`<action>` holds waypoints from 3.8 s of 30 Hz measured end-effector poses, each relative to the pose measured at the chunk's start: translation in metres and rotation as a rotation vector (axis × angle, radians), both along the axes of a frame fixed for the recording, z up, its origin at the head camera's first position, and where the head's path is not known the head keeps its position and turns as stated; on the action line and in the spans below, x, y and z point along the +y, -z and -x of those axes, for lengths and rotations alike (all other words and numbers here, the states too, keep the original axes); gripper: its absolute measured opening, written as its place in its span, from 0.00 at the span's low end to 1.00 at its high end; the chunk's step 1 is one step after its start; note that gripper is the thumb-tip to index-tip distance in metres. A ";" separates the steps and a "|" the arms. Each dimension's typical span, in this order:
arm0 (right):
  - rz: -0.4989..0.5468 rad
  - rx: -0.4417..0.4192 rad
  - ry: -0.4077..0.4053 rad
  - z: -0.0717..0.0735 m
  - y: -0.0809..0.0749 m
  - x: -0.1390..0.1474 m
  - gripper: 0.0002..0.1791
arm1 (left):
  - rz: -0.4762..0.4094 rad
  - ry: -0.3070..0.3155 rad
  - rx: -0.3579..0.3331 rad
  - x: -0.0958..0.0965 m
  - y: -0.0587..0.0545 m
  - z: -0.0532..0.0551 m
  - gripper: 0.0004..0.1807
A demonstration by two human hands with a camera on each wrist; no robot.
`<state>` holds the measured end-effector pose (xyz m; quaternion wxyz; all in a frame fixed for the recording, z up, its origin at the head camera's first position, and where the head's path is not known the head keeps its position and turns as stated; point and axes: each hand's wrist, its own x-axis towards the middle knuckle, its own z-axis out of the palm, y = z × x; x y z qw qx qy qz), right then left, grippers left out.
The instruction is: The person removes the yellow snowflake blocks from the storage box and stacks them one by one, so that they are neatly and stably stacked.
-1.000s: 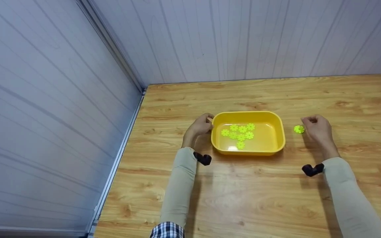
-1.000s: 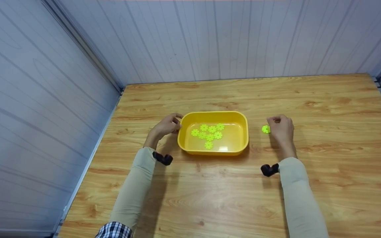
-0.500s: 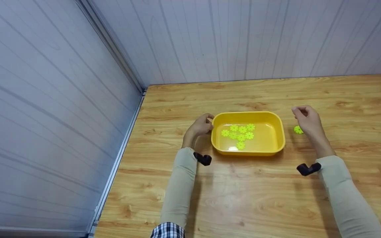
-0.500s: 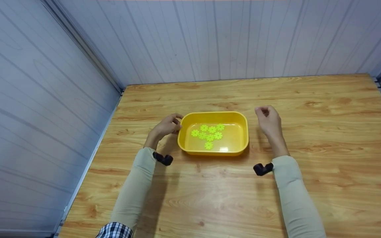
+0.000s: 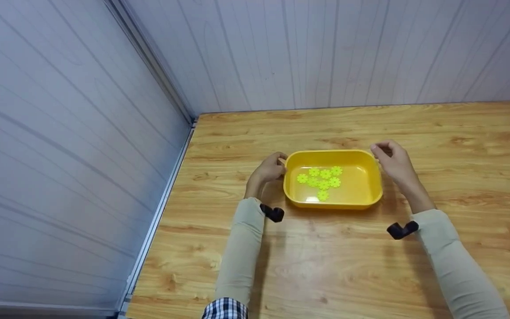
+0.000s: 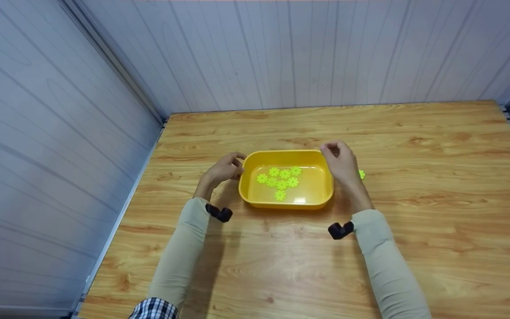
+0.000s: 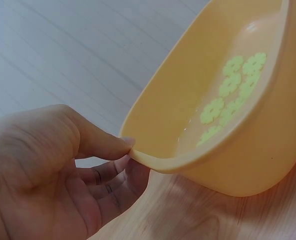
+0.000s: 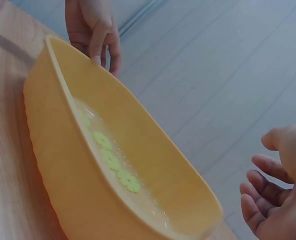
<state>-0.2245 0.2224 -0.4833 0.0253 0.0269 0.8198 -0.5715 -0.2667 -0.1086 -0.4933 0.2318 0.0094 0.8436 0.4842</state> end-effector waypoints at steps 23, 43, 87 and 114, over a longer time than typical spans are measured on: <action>-0.002 0.027 -0.187 0.000 0.017 -0.041 0.27 | 0.006 -0.001 0.005 0.000 -0.001 -0.003 0.21; -0.105 -0.064 -0.392 -0.008 0.023 -0.073 0.20 | -0.012 -0.013 0.006 0.000 -0.002 -0.005 0.20; -0.572 0.034 -0.611 0.001 0.048 -0.086 0.14 | -0.003 0.004 0.022 0.001 -0.001 -0.004 0.21; -0.101 -0.057 -0.422 0.005 0.037 -0.070 0.14 | 0.015 -0.023 0.014 0.001 0.000 -0.004 0.21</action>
